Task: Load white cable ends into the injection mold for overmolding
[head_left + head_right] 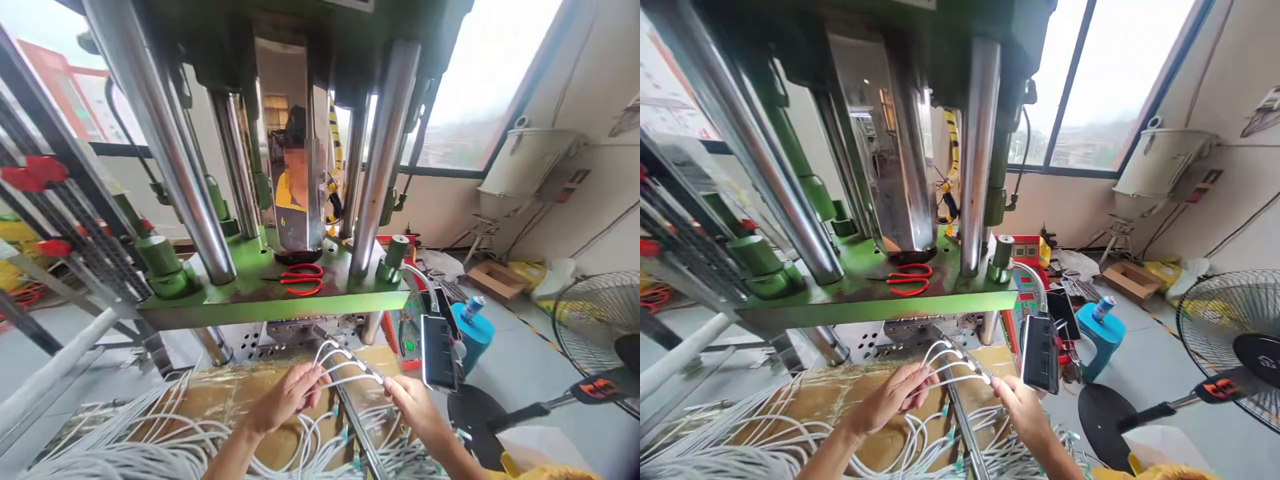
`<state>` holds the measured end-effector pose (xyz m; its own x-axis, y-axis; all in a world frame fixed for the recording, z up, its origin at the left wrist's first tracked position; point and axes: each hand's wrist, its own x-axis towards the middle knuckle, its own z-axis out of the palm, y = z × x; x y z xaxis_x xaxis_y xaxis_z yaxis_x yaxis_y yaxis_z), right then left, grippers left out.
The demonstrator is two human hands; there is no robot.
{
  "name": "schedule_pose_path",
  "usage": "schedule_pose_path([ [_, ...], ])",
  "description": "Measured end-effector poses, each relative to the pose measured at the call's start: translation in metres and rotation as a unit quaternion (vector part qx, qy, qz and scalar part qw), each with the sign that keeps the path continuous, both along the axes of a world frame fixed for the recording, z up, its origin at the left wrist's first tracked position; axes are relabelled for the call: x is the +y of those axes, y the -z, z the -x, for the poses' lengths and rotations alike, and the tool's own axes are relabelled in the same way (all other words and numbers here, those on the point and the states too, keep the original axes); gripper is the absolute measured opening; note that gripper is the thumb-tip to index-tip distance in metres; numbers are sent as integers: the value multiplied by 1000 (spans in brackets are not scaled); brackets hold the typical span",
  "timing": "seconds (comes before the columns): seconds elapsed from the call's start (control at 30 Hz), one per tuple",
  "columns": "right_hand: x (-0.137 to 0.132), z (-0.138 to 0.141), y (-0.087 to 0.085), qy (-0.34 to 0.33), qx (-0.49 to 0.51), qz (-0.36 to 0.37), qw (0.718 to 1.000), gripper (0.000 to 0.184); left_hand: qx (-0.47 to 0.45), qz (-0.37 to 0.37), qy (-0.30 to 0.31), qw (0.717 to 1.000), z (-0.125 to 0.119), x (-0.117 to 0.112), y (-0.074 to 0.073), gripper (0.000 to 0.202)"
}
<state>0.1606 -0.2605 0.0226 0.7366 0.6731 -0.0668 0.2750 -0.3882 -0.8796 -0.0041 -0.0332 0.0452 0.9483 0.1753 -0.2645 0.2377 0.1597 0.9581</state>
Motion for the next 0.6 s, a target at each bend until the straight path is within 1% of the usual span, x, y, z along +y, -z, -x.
schedule_pose_path([
  [0.1,-11,3,4,-18,49,1,999,48,14,-42,27,999,1,-8,-6,56],
  [0.23,-16,7,11,-42,68,-8,997,46,36,-96,36,994,7,-16,-13,58],
  [0.4,-19,8,12,-47,37,-4,998,43,39,-119,44,991,16,-23,-16,54],
  [0.6,-21,8,18,-51,-24,12,998,43,52,-114,47,991,22,-29,-18,55],
])
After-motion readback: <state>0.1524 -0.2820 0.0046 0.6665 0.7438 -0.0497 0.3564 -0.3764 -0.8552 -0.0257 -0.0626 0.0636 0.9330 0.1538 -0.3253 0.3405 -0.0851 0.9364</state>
